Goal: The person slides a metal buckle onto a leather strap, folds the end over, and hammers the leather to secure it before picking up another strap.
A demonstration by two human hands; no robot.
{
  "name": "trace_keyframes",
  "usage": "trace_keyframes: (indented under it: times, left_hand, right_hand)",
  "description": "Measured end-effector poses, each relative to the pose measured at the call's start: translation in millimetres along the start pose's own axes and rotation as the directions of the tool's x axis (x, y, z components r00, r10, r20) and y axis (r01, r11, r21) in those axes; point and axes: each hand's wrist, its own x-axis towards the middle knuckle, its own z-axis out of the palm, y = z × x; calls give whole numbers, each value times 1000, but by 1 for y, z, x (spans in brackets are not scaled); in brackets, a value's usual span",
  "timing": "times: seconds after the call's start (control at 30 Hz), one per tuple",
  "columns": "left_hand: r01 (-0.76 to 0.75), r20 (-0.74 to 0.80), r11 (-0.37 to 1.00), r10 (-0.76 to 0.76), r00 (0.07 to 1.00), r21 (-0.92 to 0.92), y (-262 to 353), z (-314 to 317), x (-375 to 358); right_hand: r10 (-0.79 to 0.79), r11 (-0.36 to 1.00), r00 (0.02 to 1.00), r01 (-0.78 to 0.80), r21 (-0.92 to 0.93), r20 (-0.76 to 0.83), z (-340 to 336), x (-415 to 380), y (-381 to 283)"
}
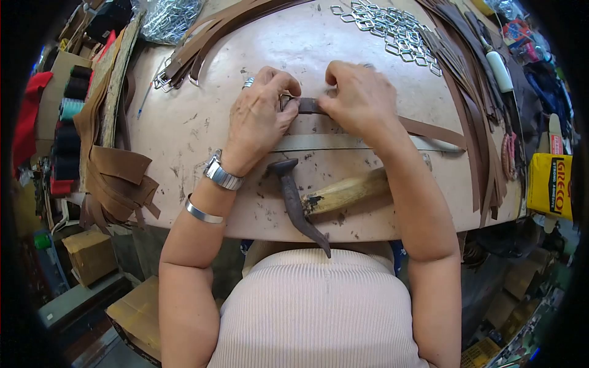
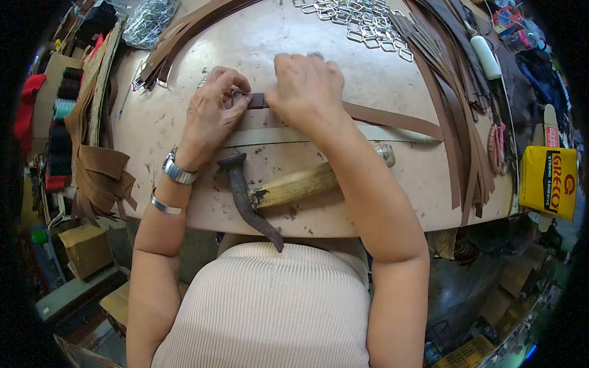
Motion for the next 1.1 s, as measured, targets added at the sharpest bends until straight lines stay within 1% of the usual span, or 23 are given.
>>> trace_keyframes:
  times: [0.03, 0.1, 0.13, 0.17, 0.27, 0.37, 0.47, 0.57, 0.63, 0.67, 0.73, 0.8, 0.87, 0.9, 1.0, 1.03, 1.1]
  left_hand:
    - [47, 44, 998, -45, 998, -37, 1, -1, 0]
    - [18, 61, 998, -14, 998, -63, -3, -2, -1]
    - [9, 70, 997, -3, 998, -78, -5, -1, -3]
    - [-27, 71, 997, 32, 997, -69, -6, -3, -4]
    - [-122, 65, 991, 125, 990, -46, -8, -9, -7]
    - [-181, 75, 982, 184, 980, -45, -11, -11, -12]
    - [-214, 68, 975, 217, 974, -56, -14, -10, -11]
    - [-237, 58, 971, 239, 969, -38, -13, -10, -12]
    - [-235, 68, 971, 236, 969, -34, -13, -10, -12]
    - [-240, 67, 969, 243, 968, -48, -13, -10, -12]
    - [-258, 69, 963, 263, 962, -72, -15, -9, -11]
    - [-259, 80, 963, 264, 961, -73, -15, -9, -10]
    - [-242, 80, 965, 250, 965, -97, -15, -10, -11]
    - [-227, 70, 966, 237, 969, -122, -15, -10, -11]
    - [-198, 59, 965, 211, 976, -171, -14, -13, -10]
    - [-188, 61, 965, 202, 977, -182, -14, -14, -10]
    - [-179, 34, 967, 188, 982, -179, -12, -17, -9]
  right_hand:
    - [-114, 993, 979, 107, -49, -170, -2, -7, 1]
    - [-212, 975, 975, 215, 53, -68, -26, -27, -3]
    - [-289, 952, 952, 275, 138, 103, -43, -39, -3]
    - [-371, 921, 890, 315, 230, 266, -55, -52, -3]
    - [-490, 863, 826, 412, 293, 279, -50, -91, -9]
    - [-553, 833, 820, 539, 125, 148, -21, -107, 1]
    - [-596, 803, 798, 591, 79, 93, -29, -106, -1]
    - [-378, 899, 926, 365, 241, 10, -35, -106, 8]
    - [-209, 927, 973, 230, 296, -102, -51, -88, 4]
    - [-87, 933, 991, 117, 341, -100, -53, -82, 6]
    - [-108, 928, 982, 156, 339, -157, -55, -68, 5]
    - [-144, 946, 981, 175, 272, -132, -55, -61, 0]
    - [-181, 974, 983, 183, 133, -27, -53, -58, -6]
    - [-159, 987, 987, 160, 21, -3, -45, -57, -2]
    - [-152, 942, 982, 177, 284, -110, -42, -47, 9]
    - [-116, 955, 988, 140, 260, -105, -44, -48, 7]
    - [-241, 930, 954, 279, 239, -178, -36, -48, 5]
